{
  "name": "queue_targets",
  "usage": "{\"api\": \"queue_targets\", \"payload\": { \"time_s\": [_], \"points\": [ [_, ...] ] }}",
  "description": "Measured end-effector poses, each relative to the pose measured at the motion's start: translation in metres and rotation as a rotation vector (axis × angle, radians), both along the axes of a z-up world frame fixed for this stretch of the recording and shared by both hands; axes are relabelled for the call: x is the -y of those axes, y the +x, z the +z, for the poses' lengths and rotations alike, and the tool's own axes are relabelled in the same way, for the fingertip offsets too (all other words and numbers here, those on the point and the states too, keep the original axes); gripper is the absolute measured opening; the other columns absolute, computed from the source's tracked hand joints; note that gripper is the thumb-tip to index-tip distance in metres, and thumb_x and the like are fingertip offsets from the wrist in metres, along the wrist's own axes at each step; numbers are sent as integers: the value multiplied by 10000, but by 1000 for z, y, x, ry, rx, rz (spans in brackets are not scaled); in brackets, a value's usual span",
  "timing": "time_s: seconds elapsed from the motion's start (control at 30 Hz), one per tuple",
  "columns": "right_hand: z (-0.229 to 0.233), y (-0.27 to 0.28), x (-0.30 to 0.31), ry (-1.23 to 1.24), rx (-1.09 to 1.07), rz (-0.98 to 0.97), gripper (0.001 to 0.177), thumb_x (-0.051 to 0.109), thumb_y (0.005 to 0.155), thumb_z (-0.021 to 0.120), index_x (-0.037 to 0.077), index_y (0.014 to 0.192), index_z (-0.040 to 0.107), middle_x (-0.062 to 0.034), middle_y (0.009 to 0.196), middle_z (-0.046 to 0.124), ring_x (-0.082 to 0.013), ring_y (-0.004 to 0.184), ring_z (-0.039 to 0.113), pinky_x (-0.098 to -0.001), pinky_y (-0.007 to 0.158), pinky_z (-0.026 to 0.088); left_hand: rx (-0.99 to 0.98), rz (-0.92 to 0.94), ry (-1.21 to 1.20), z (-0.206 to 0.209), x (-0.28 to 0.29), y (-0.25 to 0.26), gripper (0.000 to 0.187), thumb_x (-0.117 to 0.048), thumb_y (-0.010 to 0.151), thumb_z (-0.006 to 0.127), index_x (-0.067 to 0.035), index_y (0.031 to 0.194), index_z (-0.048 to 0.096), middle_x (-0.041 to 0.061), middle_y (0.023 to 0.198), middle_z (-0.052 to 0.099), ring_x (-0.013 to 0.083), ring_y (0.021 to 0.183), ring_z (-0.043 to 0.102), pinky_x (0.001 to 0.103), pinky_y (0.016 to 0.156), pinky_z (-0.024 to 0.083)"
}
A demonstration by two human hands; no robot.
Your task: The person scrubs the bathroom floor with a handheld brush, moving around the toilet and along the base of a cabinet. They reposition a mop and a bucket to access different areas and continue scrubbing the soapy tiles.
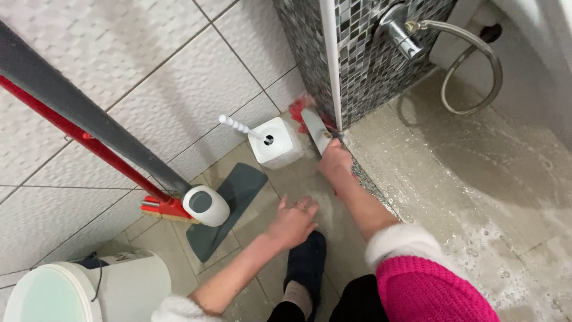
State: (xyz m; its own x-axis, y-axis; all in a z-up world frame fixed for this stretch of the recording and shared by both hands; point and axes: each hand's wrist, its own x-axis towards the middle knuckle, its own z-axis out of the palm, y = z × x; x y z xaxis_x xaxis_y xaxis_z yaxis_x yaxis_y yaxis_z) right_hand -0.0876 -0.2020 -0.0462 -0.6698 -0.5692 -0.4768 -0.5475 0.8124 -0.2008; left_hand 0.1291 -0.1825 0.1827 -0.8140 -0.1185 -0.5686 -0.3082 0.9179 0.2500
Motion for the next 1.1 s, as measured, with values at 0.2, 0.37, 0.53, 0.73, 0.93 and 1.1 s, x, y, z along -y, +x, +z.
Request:
{"api": "queue_targets", "payload": {
  "time_s": [0.2, 0.37, 0.53, 0.73, 0.93, 1.1],
  "points": [
    [85, 12, -60, 44, 51, -6, 338, 180, 917, 620, -27, 1151, 492, -213, 958, 710, -395, 964, 754, -491, 812, 620, 46, 53, 83, 20, 13, 3, 504, -322, 1080, 449, -98, 1528, 402, 222, 1553, 429, 320, 1407, 477, 670, 1211, 94],
    [33, -1, -15, -4, 4, -23, 381, 213, 914, 631, -23, 1168, 473, -200, 939, 699, -390, 938, 755, -510, 795, 617, 73, 93, 116, 20, 18, 5, 495, -304, 1081, 451, -87, 1524, 414, 210, 1581, 396, 312, 1429, 448, 672, 1215, 69],
    [53, 7, -28, 27, -37, 54, 388, 205, 916, 607, -40, 1187, 476, -195, 944, 709, -367, 943, 760, -484, 808, 622, 92, 93, 138, 22, 22, -1, 489, -280, 1075, 445, -100, 1529, 404, 213, 1582, 386, 331, 1417, 459, 684, 1210, 87],
    [42, 0, -26, 34, -68, 62, 395, 182, 921, 563, -78, 1199, 458, -206, 974, 722, -381, 950, 757, -489, 835, 626, 108, 95, 95, 6, 25, 5, 504, -294, 1059, 471, -122, 1527, 398, 196, 1571, 397, 338, 1411, 469, 664, 1216, 81],
    [45, 6, -24, 10, -61, 23, 416, 222, 883, 603, -44, 1185, 499, -191, 923, 705, -362, 929, 758, -486, 781, 621, 120, 89, 97, 20, 24, -1, 512, -297, 1076, 457, -112, 1548, 390, 210, 1578, 393, 332, 1424, 454, 658, 1220, 91],
    [39, 3, -38, 28, -60, 82, 371, 188, 910, 586, -45, 1172, 465, -218, 991, 728, -378, 958, 754, -487, 858, 621, 124, 99, 106, 34, 25, 3, 490, -281, 1073, 468, -73, 1515, 431, 231, 1558, 422, 341, 1431, 453, 670, 1212, 104]
  ]
}}
